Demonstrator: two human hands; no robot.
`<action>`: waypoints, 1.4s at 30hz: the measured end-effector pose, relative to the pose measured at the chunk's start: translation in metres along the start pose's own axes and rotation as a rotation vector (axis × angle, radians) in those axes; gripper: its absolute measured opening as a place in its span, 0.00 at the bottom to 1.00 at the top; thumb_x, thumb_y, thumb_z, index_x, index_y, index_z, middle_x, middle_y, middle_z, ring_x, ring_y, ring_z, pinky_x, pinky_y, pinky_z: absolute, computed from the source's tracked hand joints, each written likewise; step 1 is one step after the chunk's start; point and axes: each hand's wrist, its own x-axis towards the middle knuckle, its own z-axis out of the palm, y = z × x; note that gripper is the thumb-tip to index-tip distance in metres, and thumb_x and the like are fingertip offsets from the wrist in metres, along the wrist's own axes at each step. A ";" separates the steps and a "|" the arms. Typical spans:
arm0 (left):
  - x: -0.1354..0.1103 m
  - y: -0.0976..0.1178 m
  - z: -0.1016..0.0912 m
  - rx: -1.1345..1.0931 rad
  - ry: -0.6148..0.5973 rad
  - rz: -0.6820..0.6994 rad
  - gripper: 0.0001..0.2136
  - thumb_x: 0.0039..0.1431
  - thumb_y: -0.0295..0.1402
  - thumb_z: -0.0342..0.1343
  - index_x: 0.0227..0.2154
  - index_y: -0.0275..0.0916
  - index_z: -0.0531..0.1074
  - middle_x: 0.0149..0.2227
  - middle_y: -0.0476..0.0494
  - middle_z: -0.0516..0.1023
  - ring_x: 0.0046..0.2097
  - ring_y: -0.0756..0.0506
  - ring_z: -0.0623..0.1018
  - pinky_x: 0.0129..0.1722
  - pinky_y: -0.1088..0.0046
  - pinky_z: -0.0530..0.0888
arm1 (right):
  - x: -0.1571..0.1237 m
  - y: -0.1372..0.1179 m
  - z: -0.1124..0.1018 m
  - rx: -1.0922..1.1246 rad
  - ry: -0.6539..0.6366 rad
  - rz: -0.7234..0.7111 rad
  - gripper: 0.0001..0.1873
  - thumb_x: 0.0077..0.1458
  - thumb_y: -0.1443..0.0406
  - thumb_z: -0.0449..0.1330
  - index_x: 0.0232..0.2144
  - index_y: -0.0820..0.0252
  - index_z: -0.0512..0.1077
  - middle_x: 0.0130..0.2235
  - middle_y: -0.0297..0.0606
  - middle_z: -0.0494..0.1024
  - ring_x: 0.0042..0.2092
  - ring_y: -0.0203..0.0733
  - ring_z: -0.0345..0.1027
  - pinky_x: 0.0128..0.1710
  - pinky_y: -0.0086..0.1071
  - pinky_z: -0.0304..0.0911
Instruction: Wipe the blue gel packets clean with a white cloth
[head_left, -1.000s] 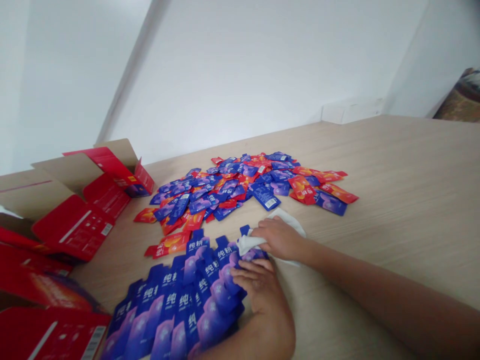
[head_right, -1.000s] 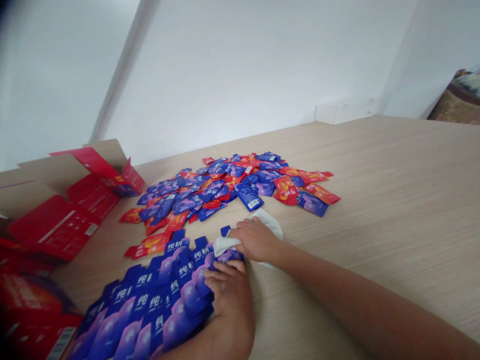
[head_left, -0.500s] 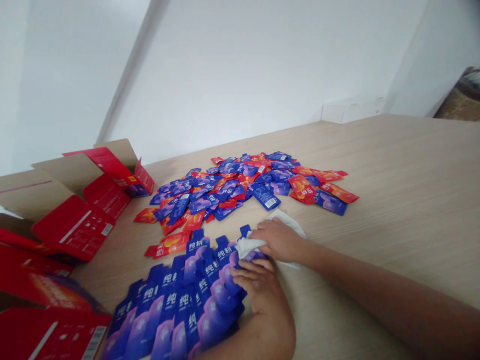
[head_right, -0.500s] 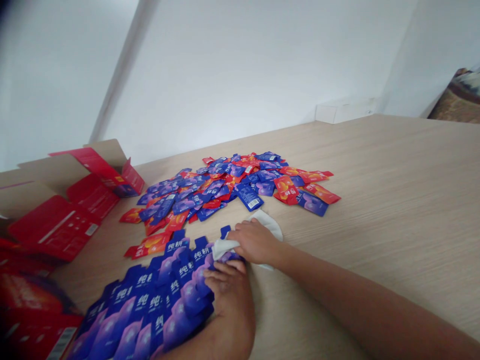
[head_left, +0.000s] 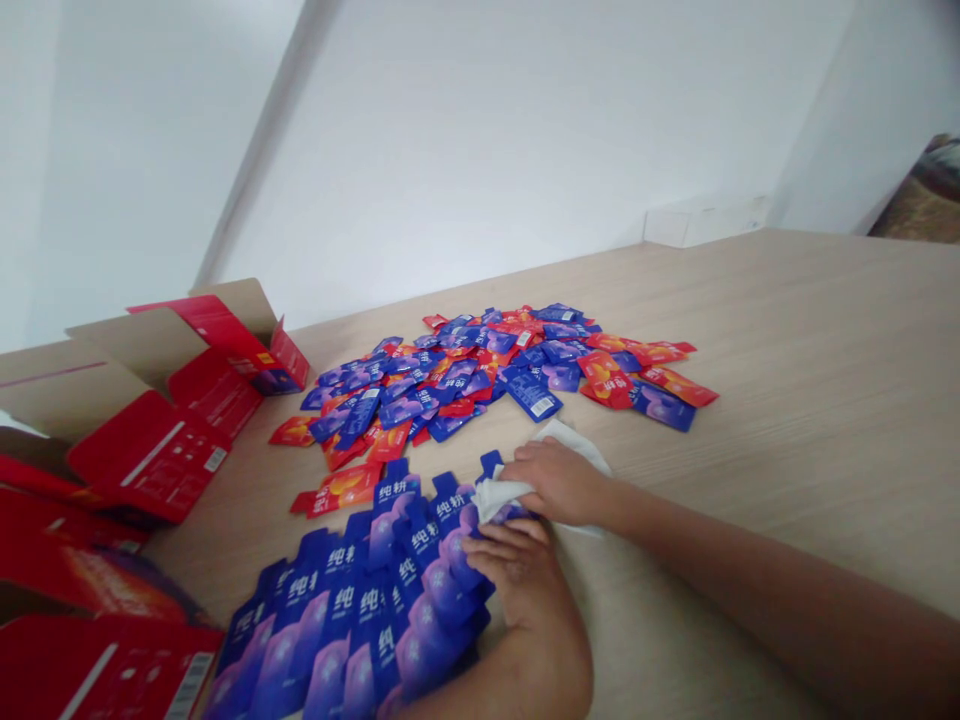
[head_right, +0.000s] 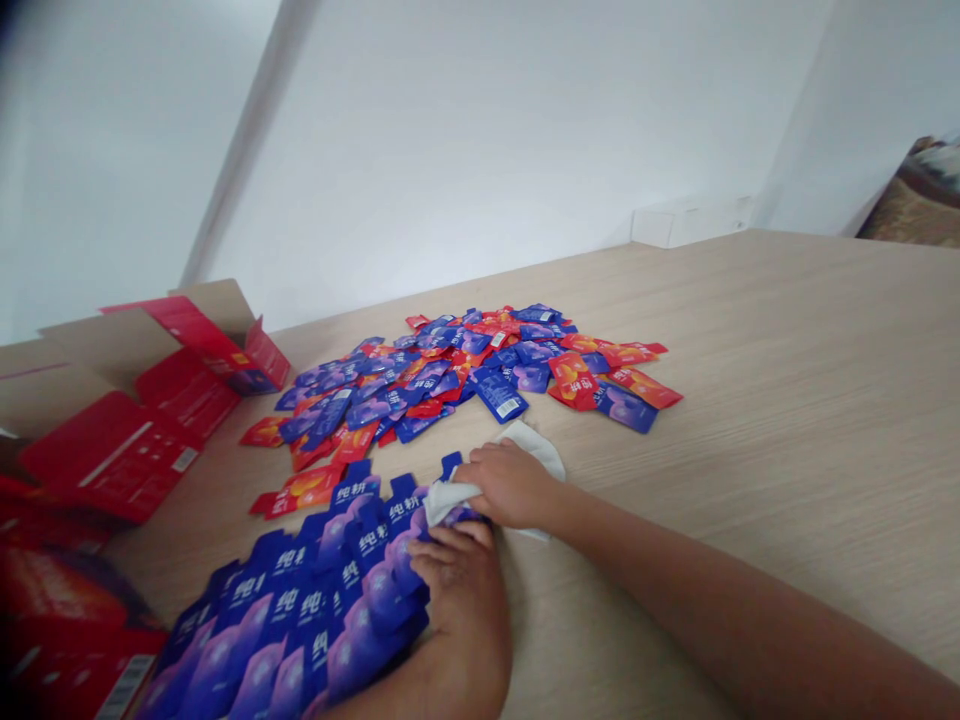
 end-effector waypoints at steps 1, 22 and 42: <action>0.000 0.000 0.000 0.001 -0.002 -0.003 0.16 0.53 0.15 0.43 0.40 0.28 0.73 0.42 0.23 0.77 0.42 0.32 0.77 0.38 0.54 0.75 | 0.000 0.004 0.000 -0.007 0.000 0.032 0.13 0.53 0.62 0.57 0.43 0.57 0.70 0.39 0.39 0.72 0.44 0.44 0.62 0.43 0.36 0.50; 0.000 0.000 0.001 -0.056 0.010 -0.020 0.16 0.52 0.15 0.44 0.39 0.27 0.73 0.43 0.24 0.77 0.42 0.32 0.77 0.38 0.54 0.74 | -0.001 0.013 -0.006 -0.046 0.052 0.128 0.15 0.54 0.64 0.56 0.45 0.58 0.69 0.39 0.41 0.71 0.44 0.44 0.62 0.43 0.35 0.51; 0.001 -0.001 -0.001 0.086 0.003 0.023 0.15 0.54 0.17 0.44 0.40 0.30 0.73 0.40 0.28 0.78 0.41 0.34 0.78 0.37 0.55 0.75 | -0.003 -0.004 -0.009 -0.002 0.059 -0.026 0.12 0.51 0.64 0.58 0.40 0.59 0.70 0.39 0.40 0.71 0.43 0.44 0.62 0.42 0.35 0.51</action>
